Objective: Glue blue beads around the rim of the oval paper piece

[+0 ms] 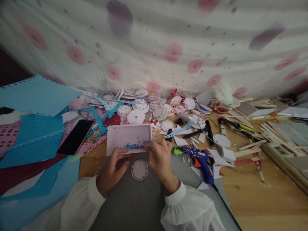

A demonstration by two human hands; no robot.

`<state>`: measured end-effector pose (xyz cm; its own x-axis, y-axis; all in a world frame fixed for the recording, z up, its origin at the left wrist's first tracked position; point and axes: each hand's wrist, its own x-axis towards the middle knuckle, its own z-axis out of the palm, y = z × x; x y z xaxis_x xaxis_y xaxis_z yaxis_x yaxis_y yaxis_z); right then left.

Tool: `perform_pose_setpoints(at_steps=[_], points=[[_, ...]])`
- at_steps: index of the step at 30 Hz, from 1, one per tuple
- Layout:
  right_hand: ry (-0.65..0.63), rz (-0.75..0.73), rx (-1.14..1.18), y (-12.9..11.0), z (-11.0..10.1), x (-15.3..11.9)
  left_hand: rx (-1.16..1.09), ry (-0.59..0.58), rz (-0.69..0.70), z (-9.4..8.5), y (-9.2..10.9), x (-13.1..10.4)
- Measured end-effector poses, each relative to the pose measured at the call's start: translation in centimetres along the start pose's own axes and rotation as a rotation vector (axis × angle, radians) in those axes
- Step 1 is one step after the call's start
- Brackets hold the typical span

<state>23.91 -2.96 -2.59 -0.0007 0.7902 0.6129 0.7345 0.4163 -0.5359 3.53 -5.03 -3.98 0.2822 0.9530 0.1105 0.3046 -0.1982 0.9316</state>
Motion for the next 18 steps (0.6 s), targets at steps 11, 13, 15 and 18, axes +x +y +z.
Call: perform_pose_setpoints(at_steps=[11, 13, 15, 18], points=[[-0.032, 0.004, -0.037, -0.20, 0.15, 0.06, 0.014, 0.014, -0.019, 0.01, 0.12, 0.13], [-0.042, 0.024, -0.037, -0.22, 0.16, 0.15, 0.020, 0.018, -0.024, 0.05, 0.20, 0.13], [-0.043, 0.041, -0.037, -0.23, 0.20, 0.21, 0.019, 0.019, -0.025, 0.09, 0.22, 0.12], [-0.029, 0.051, -0.020, -0.29, 0.24, 0.23, 0.019, 0.025, -0.027, 0.11, 0.08, 0.13]])
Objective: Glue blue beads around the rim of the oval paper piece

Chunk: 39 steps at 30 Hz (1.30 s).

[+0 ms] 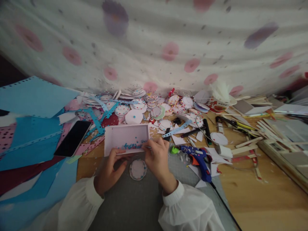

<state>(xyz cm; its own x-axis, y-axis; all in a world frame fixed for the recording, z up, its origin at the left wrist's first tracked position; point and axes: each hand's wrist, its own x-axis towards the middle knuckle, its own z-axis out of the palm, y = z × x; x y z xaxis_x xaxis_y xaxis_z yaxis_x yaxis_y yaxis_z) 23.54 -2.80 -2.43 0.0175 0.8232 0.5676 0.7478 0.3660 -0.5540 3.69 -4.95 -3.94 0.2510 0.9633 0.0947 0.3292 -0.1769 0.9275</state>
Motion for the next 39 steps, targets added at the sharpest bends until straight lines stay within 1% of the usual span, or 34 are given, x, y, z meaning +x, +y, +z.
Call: perform_pose_setpoints(at_steps=[7, 12, 15, 19, 23, 26, 29, 31, 34, 36, 39], points=[[0.097, -0.010, 0.076, -0.4, -0.2, -0.1, -0.028, -0.012, 0.022, 0.0, -0.5, 0.0], [0.153, 0.018, 0.122, -0.8, -0.5, -0.2, -0.062, -0.015, 0.048, 0.1, -0.4, 0.0], [0.196, 0.067, 0.242, -0.9, -0.8, -0.4, -0.058, -0.015, 0.065, 0.1, -0.3, 0.1], [0.228, 0.150, 0.487, -1.3, -1.3, -0.7, -0.048, 0.004, 0.067, 0.0, -0.3, 0.2], [0.270, 0.220, 0.649, -1.6, -1.6, -0.8, -0.119, 0.041, 0.077, -0.1, -0.1, 0.4], [0.243, 0.239, 0.679, -1.7, -1.7, -0.8, -0.196, 0.051, 0.098, -0.2, 0.0, 0.4], [0.230, 0.250, 0.683, -1.7, -1.7, -0.8, -0.234, 0.036, 0.115, -0.3, 0.1, 0.4], [0.215, 0.254, 0.674, -1.8, -1.7, -0.9, -0.254, 0.022, 0.109, -0.3, 0.1, 0.4], [0.154, 0.243, 0.661, -2.0, -1.6, -1.1, -0.293, 0.016, 0.078, -0.3, 0.2, 0.4], [0.109, 0.232, 0.673, -2.2, -1.6, -1.3, -0.289, 0.009, 0.049, -0.3, 0.2, 0.5], [0.066, 0.237, 0.686, -2.5, -1.5, -1.5, -0.213, 0.003, 0.014, -0.3, 0.2, 0.5]])
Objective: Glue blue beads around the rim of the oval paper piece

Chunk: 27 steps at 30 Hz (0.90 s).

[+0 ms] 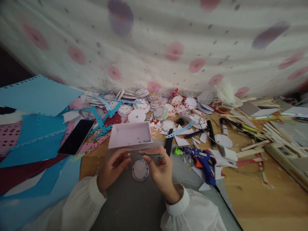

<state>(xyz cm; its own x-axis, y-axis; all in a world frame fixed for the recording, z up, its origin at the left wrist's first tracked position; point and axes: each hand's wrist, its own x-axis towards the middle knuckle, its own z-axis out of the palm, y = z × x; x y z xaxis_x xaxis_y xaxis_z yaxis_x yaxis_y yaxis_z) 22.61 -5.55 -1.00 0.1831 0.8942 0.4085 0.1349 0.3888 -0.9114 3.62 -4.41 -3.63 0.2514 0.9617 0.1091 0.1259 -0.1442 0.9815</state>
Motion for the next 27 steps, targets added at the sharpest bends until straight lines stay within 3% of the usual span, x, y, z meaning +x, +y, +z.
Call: perform_pose_setpoints(at_steps=[7, 13, 18, 23, 27], points=[[0.062, 0.044, 0.069, -0.2, 0.0, 0.5, 0.086, 0.015, -0.019, -0.1, 0.2, 0.2], [0.209, 0.074, 0.100, 0.7, -1.3, 1.1, 0.080, 0.065, 0.016, -0.2, 0.5, 0.1], [0.255, 0.111, 0.114, 1.2, -2.1, 1.4, 0.151, 0.154, 0.135, -1.0, 2.8, 0.3], [0.278, 0.073, 0.118, 1.0, -2.2, 1.7, 0.451, 0.234, 0.362, -2.7, 5.1, 3.5], [0.260, 0.062, 0.126, 0.6, -2.2, 1.7, 0.635, 0.136, 0.445, -3.7, 3.8, 7.0]])
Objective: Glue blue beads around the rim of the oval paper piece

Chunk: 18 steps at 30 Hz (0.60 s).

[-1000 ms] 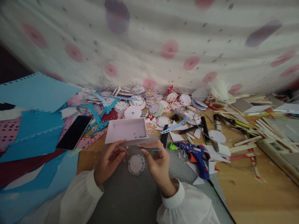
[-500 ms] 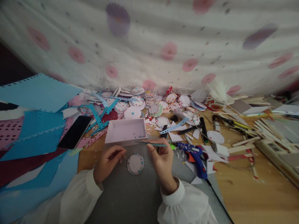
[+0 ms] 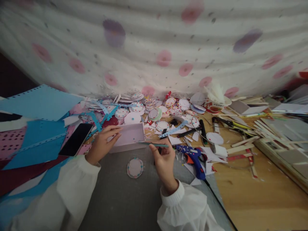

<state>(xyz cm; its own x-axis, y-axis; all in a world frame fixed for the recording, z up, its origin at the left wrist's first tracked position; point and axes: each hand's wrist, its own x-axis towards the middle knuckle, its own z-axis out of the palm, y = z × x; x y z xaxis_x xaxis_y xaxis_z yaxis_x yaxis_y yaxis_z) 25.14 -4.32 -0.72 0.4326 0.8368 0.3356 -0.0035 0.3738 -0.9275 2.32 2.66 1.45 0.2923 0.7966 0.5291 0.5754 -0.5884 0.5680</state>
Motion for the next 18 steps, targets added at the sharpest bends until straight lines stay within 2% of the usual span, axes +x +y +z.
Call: perform_pose_setpoints(at_steps=[3, 5, 9, 14, 16, 18], points=[[0.014, -0.001, 0.003, -0.1, 0.0, 0.0, 0.069, -0.024, 0.037, 0.8, -1.5, 0.7], [0.018, 0.004, 0.013, -0.1, -0.1, 0.0, 0.087, -0.011, 0.043, 0.9, -1.6, 0.9], [0.001, 0.019, 0.036, -0.1, -0.1, -0.1, 0.010, 0.008, 0.057, 0.5, 0.5, 0.7], [-0.030, 0.040, 0.042, -0.6, 0.0, -0.4, -0.215, -0.202, -0.016, 0.3, 3.9, -0.2], [-0.052, 0.038, 0.058, -0.8, 0.1, -0.5, -0.275, -0.254, -0.042, 0.7, 4.4, -0.6], [-0.076, 0.037, 0.068, -0.8, 0.2, -0.5, -0.325, -0.253, -0.057, 1.1, 4.4, -0.9]])
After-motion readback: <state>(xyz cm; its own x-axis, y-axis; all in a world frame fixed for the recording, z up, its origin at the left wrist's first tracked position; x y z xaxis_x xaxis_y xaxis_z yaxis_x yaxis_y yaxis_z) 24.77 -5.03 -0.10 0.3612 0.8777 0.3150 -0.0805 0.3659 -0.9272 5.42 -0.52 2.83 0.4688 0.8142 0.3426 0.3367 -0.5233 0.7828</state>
